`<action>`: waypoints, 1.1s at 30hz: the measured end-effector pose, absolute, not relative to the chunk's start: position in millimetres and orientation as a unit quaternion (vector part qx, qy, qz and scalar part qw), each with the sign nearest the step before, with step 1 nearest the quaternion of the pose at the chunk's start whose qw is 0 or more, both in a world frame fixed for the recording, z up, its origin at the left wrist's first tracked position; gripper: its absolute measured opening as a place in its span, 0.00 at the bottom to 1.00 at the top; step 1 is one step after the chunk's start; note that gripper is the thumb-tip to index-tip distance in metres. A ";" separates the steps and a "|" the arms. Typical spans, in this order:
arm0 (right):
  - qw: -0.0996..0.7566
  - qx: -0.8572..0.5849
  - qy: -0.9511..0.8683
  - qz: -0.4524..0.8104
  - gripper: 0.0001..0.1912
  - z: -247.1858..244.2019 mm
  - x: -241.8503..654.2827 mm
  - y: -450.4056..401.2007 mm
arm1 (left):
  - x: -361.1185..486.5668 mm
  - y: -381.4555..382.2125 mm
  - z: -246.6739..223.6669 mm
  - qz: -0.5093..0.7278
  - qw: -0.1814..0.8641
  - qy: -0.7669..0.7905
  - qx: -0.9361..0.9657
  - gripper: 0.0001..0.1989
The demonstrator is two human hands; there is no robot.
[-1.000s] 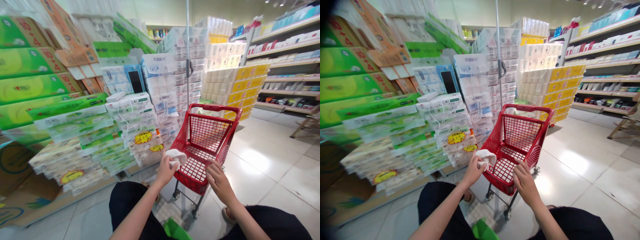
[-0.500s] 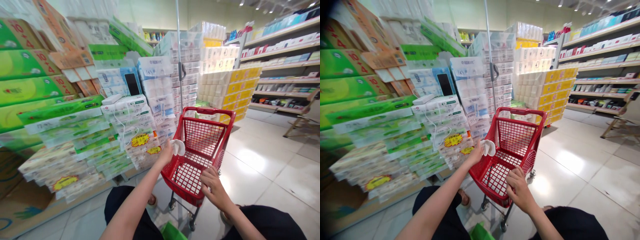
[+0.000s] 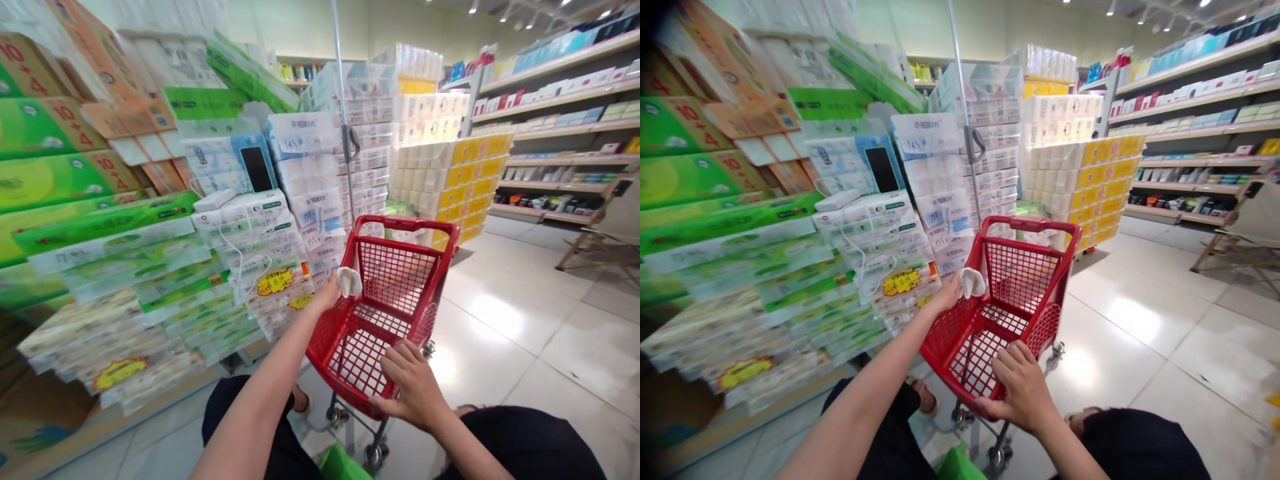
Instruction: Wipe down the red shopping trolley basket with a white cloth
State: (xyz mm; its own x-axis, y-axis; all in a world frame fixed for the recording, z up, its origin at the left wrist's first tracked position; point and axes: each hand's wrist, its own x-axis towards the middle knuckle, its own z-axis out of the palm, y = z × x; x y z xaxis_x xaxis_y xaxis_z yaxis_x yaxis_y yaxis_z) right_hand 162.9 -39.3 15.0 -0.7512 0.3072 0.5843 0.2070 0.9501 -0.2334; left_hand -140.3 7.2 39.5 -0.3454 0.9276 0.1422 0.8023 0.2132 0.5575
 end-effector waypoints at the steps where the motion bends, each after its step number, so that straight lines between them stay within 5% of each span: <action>1: 0.329 -0.145 -0.930 0.073 0.20 15.2 160.3 -39.0 | -143.0 1.1 37.0 0.278 0.112 0.767 0.567 0.30; 9: 0.338 -0.149 -0.928 0.053 0.16 9.1 156.5 -22.6 | -145.1 -75.6 10.2 0.292 0.103 0.769 0.560 0.29; 19: 0.354 -0.159 -0.920 0.053 0.09 8.6 163.5 -6.2 | -74.5 -143.5 -31.1 0.468 0.033 0.738 0.485 0.26; 33: 0.370 -0.164 -0.913 0.058 0.08 6.2 160.4 -6.9 | -28.7 -187.8 -22.4 0.376 -0.039 0.709 0.596 0.28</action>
State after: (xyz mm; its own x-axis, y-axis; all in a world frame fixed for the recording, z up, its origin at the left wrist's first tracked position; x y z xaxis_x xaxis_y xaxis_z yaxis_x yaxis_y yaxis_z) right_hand 160.4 -6.9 6.2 -0.6726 0.3423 0.6561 0.2558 0.9395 -0.2280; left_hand -28.7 -187.8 -22.4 -0.2865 0.8158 0.5024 0.8737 0.0072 0.4865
